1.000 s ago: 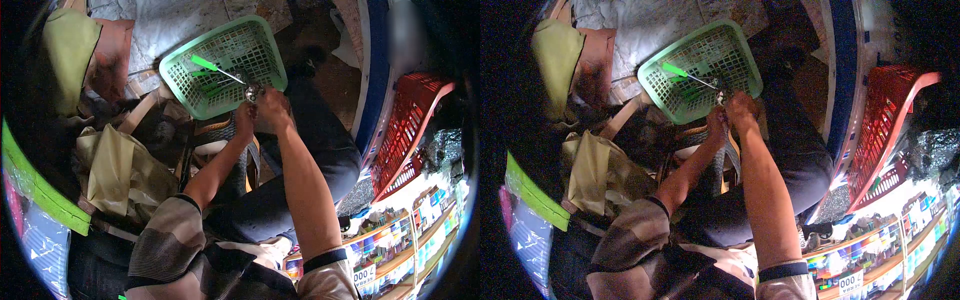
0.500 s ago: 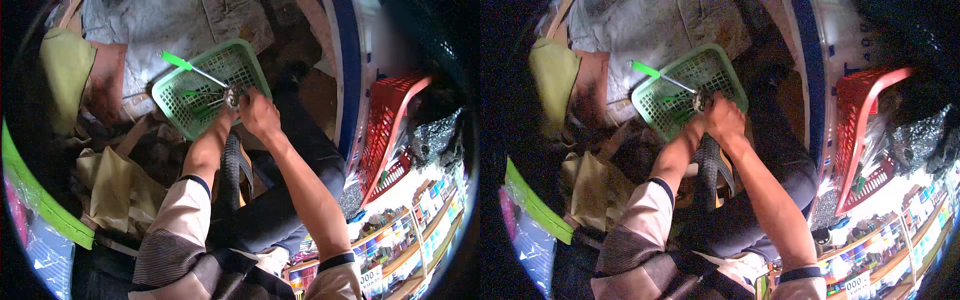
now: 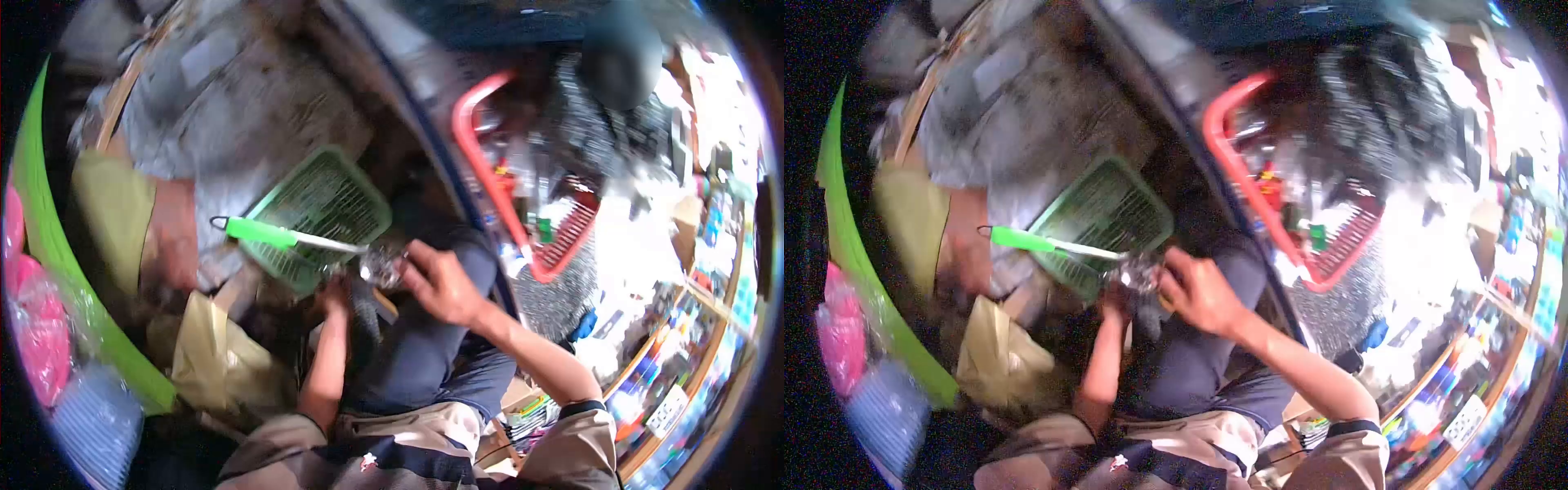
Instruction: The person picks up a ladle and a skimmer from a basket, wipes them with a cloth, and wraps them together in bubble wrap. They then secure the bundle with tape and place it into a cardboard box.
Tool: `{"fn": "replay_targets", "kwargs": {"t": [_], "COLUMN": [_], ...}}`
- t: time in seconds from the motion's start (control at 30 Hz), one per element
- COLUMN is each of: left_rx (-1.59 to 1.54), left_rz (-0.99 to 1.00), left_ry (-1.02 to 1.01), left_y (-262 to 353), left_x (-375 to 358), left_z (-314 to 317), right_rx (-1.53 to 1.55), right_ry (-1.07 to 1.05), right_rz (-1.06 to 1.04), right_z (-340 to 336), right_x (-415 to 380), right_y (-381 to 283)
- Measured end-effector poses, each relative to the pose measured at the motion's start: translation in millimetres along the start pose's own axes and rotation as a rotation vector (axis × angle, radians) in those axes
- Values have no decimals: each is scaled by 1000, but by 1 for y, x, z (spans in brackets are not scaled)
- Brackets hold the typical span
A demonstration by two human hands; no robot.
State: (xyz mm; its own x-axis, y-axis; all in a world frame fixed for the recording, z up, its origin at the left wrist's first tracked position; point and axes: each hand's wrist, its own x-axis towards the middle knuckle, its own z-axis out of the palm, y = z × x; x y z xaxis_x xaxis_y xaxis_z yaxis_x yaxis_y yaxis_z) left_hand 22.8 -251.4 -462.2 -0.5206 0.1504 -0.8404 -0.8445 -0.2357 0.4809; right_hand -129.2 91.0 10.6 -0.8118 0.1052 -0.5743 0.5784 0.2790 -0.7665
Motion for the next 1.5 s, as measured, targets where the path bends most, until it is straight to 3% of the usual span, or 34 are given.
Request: {"fn": "replay_targets", "kwargs": {"t": [0.03, 0.07, 0.13, 0.17, 0.3, 0.43, 0.5, 0.57, 0.63, 0.7, 0.8, 0.83, 0.93, 1.0, 1.13, 1.17, 1.3, 1.33, 1.43, 1.5], "left_rx": [127, 132, 88, 67, 148, 280, 406, 497, 876, 851, 848, 848, 921, 1273, 1269, 1251, 1808, 1866, 1519, 1420], "left_rz": [167, 176, 144, 132, 272, 321, 310, 523, 594, 686, 798, 681, 682, 519, 472, 544, 382, 347, 660, 1290], "left_ry": [162, 92, 59, 50, -383, -624, -615, -788, -756, -864, -1078, -1166, -1296, -1246, -1413, -1515, -1556, -1467, -1547, -1580], "left_y": [40, 78, 166, 226, 289, 293, 276, 238, 236, 204, 161, 160, 166, 175, 150, 147, 214, 231, 237, 224], "left_x": [-25, -33, -136, -171, -258, -316, -341, -349, -399, -409, -408, -419, -450, -474, -461, -449, -487, -522, -560, -584], "left_z": [24, 82, 121, 195, 264, 306, 322, 333, 348, 351, 339, 338, 342, 346, 343, 344, 363, 371, 373, 389], "right_rx": [48, 68, 142, 118, 209, 307, 383, 455, 486, 316, 473, 479, 592, 591, 572, 524, 349, 280, 139, 15], "right_ry": [47, 84, 146, 131, 264, 477, 585, 765, 904, 1070, 1155, 1183, 1177, 1166, 1217, 1243, 1328, 1351, 1334, 1340], "right_rz": [-25, -37, -53, 9, -1, -26, -73, -102, -185, -218, -146, -152, -103, -92, -85, -87, -14, -26, -27, -55], "right_z": [1, 4, 3, -2, 7, 24, 42, 57, 72, 78, 92, 96, 109, 115, 120, 119, 96, 92, 83, 78], "right_x": [-22, -44, -89, -112, -197, -258, -278, -298, -313, -335, -363, -372, -390, -402, -410, -416, -453, -459, -473, -481], "right_y": [1, 8, 5, 0, 10, 34, 52, 64, 75, 77, 81, 87, 108, 126, 157, 164, 166, 173, 191, 197]}}
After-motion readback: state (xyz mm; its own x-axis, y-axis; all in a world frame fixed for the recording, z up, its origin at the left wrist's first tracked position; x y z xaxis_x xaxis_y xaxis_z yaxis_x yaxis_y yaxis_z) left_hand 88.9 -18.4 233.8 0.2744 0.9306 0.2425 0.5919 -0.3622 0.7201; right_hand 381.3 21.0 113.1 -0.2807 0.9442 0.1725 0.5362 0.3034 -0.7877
